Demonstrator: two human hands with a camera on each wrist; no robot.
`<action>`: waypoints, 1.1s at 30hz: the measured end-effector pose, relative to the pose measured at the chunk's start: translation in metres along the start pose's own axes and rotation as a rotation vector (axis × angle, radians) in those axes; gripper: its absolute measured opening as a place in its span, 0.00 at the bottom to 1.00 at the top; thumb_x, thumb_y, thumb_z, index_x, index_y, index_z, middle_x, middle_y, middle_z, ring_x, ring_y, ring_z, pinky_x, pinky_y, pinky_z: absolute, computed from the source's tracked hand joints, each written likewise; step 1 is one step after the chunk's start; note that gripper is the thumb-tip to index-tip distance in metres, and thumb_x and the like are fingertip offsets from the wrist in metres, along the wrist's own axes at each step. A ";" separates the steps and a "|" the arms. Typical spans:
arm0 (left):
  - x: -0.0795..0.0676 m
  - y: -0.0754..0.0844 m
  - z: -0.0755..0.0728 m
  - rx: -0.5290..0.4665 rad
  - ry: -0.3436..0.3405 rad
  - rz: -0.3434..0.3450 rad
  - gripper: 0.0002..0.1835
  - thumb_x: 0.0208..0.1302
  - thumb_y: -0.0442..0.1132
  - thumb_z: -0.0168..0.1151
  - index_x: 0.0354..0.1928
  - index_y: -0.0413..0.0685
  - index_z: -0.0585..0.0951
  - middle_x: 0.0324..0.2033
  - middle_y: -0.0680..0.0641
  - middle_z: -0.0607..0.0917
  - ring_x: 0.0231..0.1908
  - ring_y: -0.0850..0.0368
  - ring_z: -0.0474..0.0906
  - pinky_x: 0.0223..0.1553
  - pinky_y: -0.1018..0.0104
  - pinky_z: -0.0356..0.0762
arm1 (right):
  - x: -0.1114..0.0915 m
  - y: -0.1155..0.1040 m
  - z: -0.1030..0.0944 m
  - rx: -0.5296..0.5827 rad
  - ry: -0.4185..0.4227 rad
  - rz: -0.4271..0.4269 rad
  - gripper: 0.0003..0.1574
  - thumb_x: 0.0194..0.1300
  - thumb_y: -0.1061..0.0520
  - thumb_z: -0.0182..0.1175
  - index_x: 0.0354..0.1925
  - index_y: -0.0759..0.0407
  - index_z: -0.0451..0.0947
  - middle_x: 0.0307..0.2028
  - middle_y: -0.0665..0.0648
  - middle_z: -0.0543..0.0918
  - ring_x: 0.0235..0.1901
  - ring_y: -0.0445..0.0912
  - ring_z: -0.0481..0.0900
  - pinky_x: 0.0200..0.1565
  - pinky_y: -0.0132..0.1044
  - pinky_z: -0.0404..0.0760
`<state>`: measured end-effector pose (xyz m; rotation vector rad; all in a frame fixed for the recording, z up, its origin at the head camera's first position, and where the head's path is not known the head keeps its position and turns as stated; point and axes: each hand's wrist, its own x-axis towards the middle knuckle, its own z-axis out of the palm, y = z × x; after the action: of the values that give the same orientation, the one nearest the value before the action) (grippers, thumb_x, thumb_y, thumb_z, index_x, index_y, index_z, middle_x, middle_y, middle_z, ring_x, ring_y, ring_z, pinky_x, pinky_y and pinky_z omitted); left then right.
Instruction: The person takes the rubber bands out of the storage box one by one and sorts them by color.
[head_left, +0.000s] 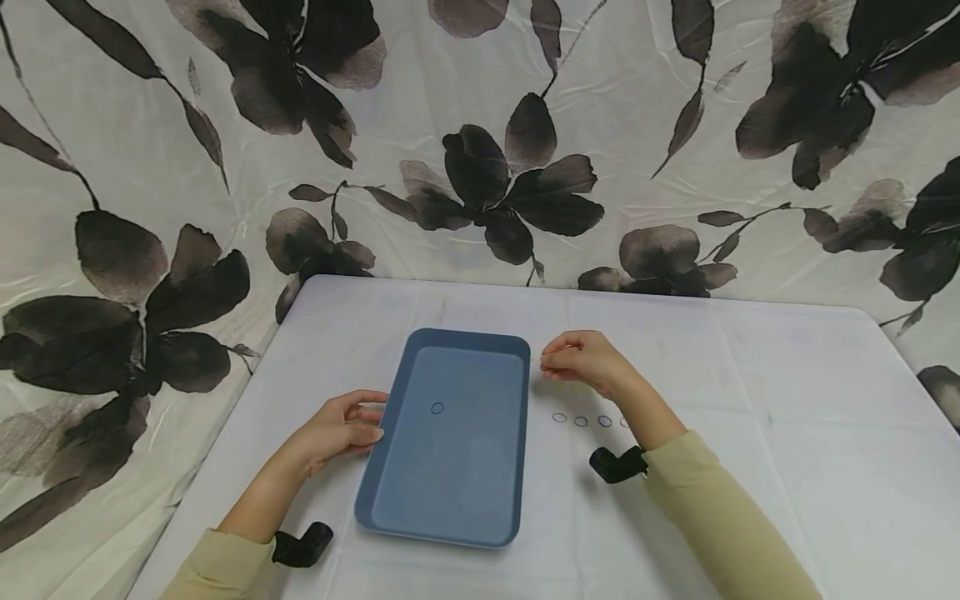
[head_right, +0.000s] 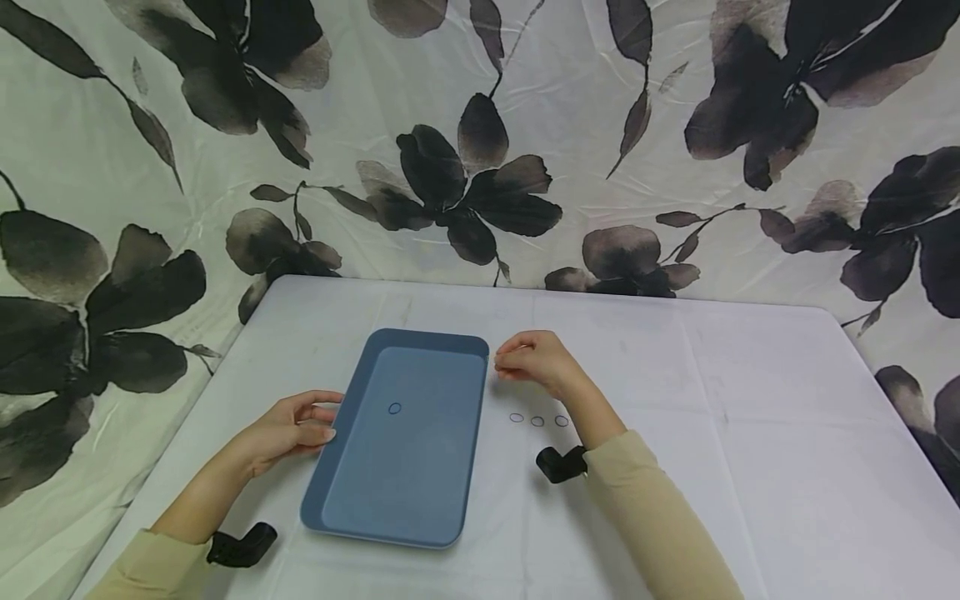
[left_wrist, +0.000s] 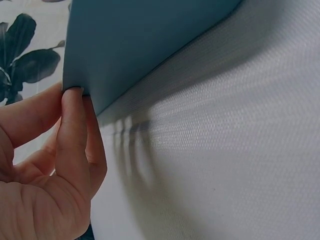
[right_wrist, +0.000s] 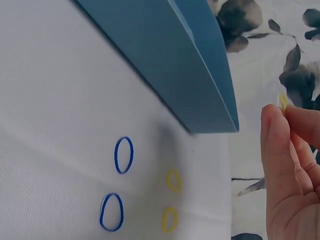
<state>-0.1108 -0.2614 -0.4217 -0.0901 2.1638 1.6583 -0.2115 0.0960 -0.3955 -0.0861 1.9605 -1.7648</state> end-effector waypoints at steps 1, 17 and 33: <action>0.000 0.000 0.000 0.001 0.001 0.000 0.32 0.56 0.26 0.59 0.64 0.32 0.62 0.46 0.35 0.75 0.36 0.57 0.78 0.35 0.66 0.78 | -0.001 0.000 -0.002 0.004 0.002 0.001 0.12 0.61 0.68 0.58 0.42 0.76 0.73 0.27 0.55 0.82 0.28 0.43 0.81 0.34 0.31 0.80; -0.003 0.003 0.001 0.007 -0.008 -0.003 0.33 0.57 0.27 0.60 0.65 0.33 0.61 0.49 0.34 0.73 0.38 0.55 0.77 0.38 0.63 0.77 | -0.020 0.011 -0.035 0.027 0.019 -0.032 0.09 0.62 0.67 0.58 0.39 0.74 0.74 0.26 0.53 0.82 0.26 0.41 0.81 0.34 0.31 0.80; -0.008 -0.001 -0.001 -0.020 -0.007 -0.004 0.34 0.56 0.26 0.61 0.65 0.31 0.60 0.45 0.37 0.74 0.36 0.58 0.77 0.36 0.65 0.77 | -0.036 0.041 -0.079 -0.053 0.129 0.061 0.02 0.61 0.64 0.60 0.31 0.62 0.80 0.23 0.49 0.80 0.25 0.39 0.76 0.31 0.28 0.77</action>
<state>-0.1033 -0.2647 -0.4195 -0.0945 2.1410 1.6761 -0.1998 0.1878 -0.4201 0.0710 2.0785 -1.7185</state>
